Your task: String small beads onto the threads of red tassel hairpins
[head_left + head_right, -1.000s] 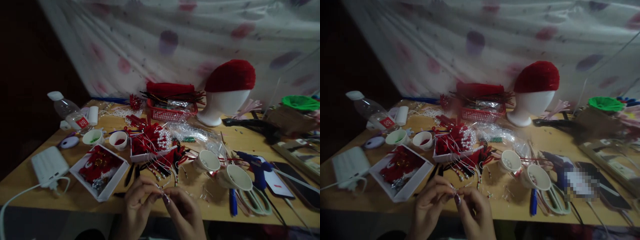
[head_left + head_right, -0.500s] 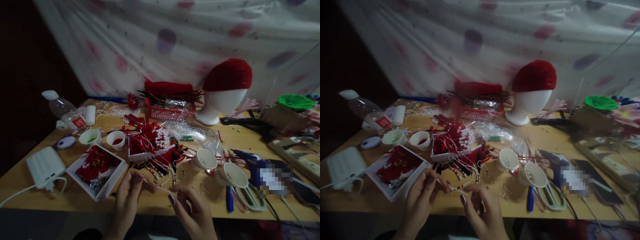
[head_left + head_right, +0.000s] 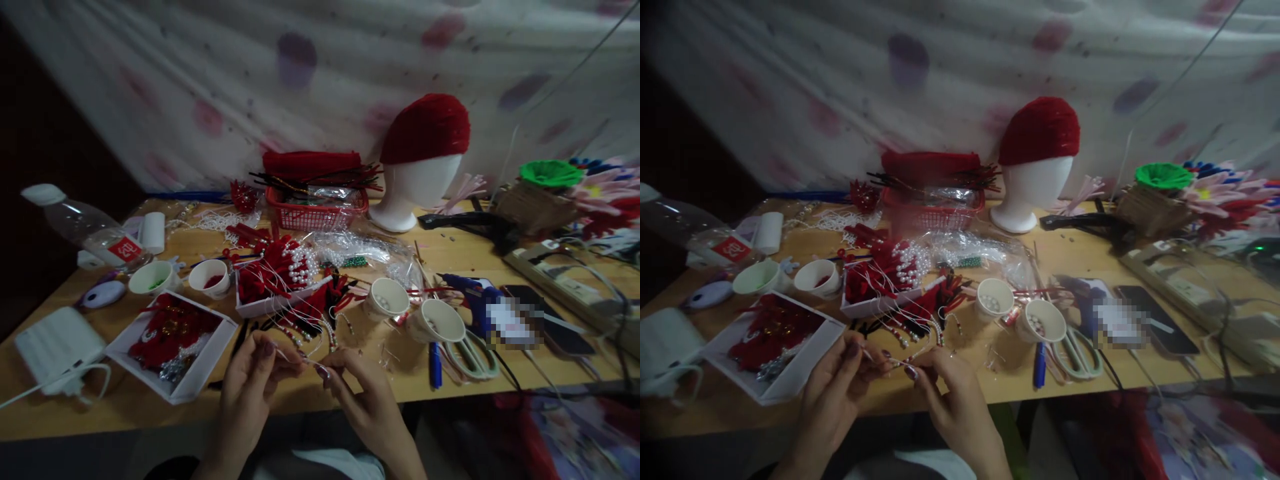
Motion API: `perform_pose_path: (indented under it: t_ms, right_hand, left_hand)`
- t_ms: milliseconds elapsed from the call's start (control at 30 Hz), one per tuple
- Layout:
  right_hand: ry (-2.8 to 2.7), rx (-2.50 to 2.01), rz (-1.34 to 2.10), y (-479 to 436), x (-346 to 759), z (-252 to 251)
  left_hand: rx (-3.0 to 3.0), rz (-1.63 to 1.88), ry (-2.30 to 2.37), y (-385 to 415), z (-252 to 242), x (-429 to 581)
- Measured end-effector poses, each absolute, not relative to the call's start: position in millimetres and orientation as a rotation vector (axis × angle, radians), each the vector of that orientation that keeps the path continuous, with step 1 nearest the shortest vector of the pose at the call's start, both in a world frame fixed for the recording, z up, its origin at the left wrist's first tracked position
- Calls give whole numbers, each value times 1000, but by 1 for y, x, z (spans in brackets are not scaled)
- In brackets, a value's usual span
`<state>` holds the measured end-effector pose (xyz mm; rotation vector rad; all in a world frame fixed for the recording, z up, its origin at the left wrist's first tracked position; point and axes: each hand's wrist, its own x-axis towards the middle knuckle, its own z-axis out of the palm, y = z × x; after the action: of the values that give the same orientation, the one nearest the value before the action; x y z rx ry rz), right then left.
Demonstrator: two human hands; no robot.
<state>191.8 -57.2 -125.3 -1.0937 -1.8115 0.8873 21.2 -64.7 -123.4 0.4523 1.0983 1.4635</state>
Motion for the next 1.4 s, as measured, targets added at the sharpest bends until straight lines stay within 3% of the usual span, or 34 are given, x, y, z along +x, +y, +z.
perform_pose_path:
  t_ms: [300,500,667,867,1200,1333,1400]
  right_hand:
    - [-1774,-1298,530,-51,240,-138]
    - [-1815,-1346,389,-51,247,-140]
    - [-1737,-1226,762,-67,221,-126]
    - [-1624,-1090,1205,-73,188,-130]
    - [-1634,-1088,1239,-79,193,-134]
    - [-1700,-1161,1155,-77,194,-135]
    - [-1735,-1180,1125,-74,195,-136]
  left_hand:
    - [415,1740,1132,-57,-118,13]
    - [688,1496,1238,-65,-124,26]
    - [1374,1344,1253,-68,-130,28]
    - [1542,1340,1258,-73,-130,27]
    - [1520,1294,1280,-75,-122,12]
    - [1562,1366,1880,-71,-106,-56]
    - [1595,1073,2157,-65,-102,-96]
